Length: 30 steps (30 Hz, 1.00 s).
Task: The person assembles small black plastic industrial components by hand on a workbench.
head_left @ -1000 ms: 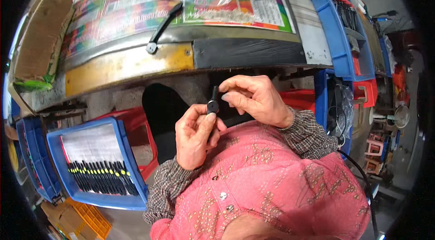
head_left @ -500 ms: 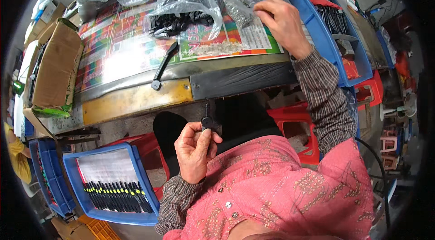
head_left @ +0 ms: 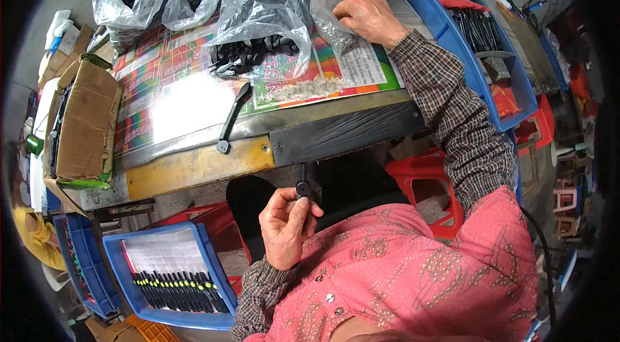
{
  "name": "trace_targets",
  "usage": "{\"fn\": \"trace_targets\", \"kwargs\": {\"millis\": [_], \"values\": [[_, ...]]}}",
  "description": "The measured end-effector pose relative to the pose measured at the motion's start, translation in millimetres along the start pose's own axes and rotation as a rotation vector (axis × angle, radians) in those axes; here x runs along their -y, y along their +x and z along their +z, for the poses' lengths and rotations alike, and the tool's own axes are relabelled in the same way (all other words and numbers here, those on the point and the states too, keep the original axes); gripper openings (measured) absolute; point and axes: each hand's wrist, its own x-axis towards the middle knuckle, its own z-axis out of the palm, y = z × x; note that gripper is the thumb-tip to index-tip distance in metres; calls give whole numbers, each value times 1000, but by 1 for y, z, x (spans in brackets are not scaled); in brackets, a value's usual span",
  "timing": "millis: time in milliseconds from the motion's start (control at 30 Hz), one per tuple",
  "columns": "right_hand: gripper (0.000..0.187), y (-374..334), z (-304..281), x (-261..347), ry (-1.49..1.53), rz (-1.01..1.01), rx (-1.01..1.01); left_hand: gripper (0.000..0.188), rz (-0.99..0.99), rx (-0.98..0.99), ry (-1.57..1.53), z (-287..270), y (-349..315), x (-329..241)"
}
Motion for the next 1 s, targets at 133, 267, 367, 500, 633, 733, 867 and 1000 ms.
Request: {"fn": "trace_targets", "kwargs": {"millis": [133, 267, 367, 500, 633, 733, 867, 1000], "values": [[13, 5, 10, 0, -57, -9, -61, 13, -16, 11, 16, 2, 2, 2], [11, 7, 9, 0, -43, -1, -21, 12, -27, 11, 10, 3, 1, 1], [13, 5, 10, -3, 8, 2, -36, 12, -26, 9, 9, 0, 1, 1], [16, 1, 4, -1, 164, 32, -63, 12, -16, 9, 18, 1, -1, -1], [16, -1, 0, 0, 225, 37, -67, 12, -6, 4, 10, 0, -2, -1], [16, -2, -2, 1, 309, 111, -74, 13, 1, 5, 12, 0, -2, -1], [15, -4, 2, -3, 397, 108, -145, 13, 22, 2, 17, 0, -2, -2], [16, -8, -2, -7, 335, 54, -214, 11, 30, -21, 16, 2, -1, -4]]}}
